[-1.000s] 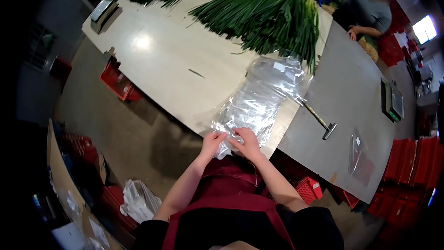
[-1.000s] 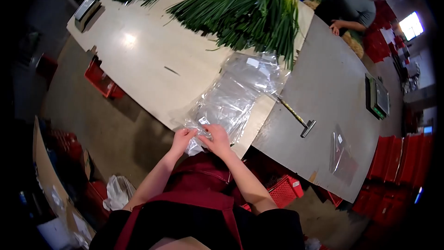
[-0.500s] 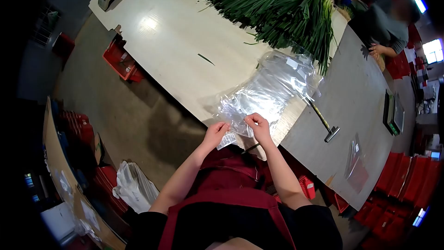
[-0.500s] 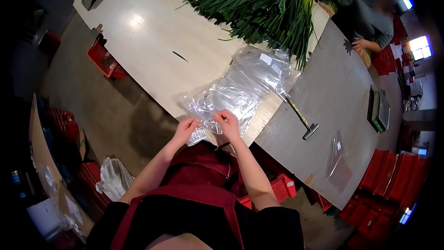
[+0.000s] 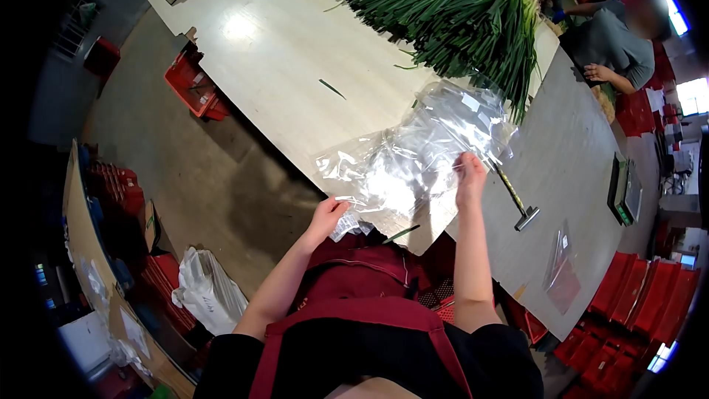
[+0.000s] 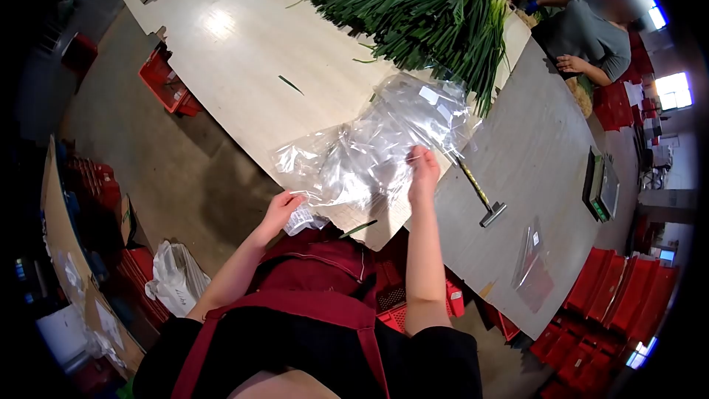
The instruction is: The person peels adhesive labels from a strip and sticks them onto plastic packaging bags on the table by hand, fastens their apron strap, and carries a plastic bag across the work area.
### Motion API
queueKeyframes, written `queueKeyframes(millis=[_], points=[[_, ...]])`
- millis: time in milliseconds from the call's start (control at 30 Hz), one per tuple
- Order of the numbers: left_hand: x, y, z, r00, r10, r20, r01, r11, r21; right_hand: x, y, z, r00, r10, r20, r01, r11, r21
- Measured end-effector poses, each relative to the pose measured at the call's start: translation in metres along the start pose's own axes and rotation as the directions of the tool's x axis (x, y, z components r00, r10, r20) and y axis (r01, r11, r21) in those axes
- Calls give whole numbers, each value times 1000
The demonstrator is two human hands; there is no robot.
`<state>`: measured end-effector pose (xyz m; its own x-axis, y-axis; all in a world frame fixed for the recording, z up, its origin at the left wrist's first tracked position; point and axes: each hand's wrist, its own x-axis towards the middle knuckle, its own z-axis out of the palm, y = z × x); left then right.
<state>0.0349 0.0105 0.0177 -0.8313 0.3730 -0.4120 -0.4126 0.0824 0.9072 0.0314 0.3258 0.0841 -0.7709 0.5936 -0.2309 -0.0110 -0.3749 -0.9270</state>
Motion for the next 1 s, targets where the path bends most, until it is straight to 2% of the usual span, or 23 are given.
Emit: queueKeyframes(millis=[67,133,200,267,367,433,567,633,700,733,767,833,900,933,967,1000], points=[[0,-6,-5,996,-93,-3,93,995,-26,24,-18,-12,996,-93,11,92,996,3],[-3,0,-6,995,-100,20,102,991,-83,48,-53,-22,988,-151,11,152,981,-121],[-5,2,-7,993,-108,44,113,983,-142,83,-80,-45,980,-197,5,197,977,-86],[-7,2,-8,990,-140,19,140,952,-273,117,-106,-63,985,-165,-59,166,986,5],[-6,-5,-7,996,-89,-25,79,959,-271,144,-130,-73,994,-111,-13,111,993,-52],[-7,-7,-5,996,-86,-35,74,964,-255,161,-133,-82,1000,-12,8,12,999,-33],[-8,-12,-1,996,-77,-40,65,968,-244,176,-133,-94,999,5,-42,-4,1000,24],[-10,-5,4,996,-80,-39,68,967,-245,171,-134,-101,948,-31,-317,111,965,239],[-11,1,10,995,-81,-51,65,966,-252,170,-133,-118,784,-195,-590,313,944,104],[-12,4,13,996,-85,-38,72,962,-265,163,-126,-117,744,-329,-582,387,922,-26],[-11,5,16,996,-89,-26,78,957,-279,152,-117,-117,695,-459,-553,456,877,-154],[-4,-6,21,996,-78,-37,66,964,-259,93,-81,-76,727,-659,-194,523,714,-465],[0,-5,30,996,-76,-45,65,977,-201,23,-37,-32,818,-533,216,519,521,-678],[1,-2,34,996,-80,-46,69,977,-202,-15,-26,-5,925,-221,309,374,671,-641],[2,1,37,1000,-21,-22,17,982,-187,-40,-14,22,861,-163,482,470,617,-631],[3,3,40,999,40,5,-38,984,-171,-42,26,15,742,-111,661,597,557,-577]])
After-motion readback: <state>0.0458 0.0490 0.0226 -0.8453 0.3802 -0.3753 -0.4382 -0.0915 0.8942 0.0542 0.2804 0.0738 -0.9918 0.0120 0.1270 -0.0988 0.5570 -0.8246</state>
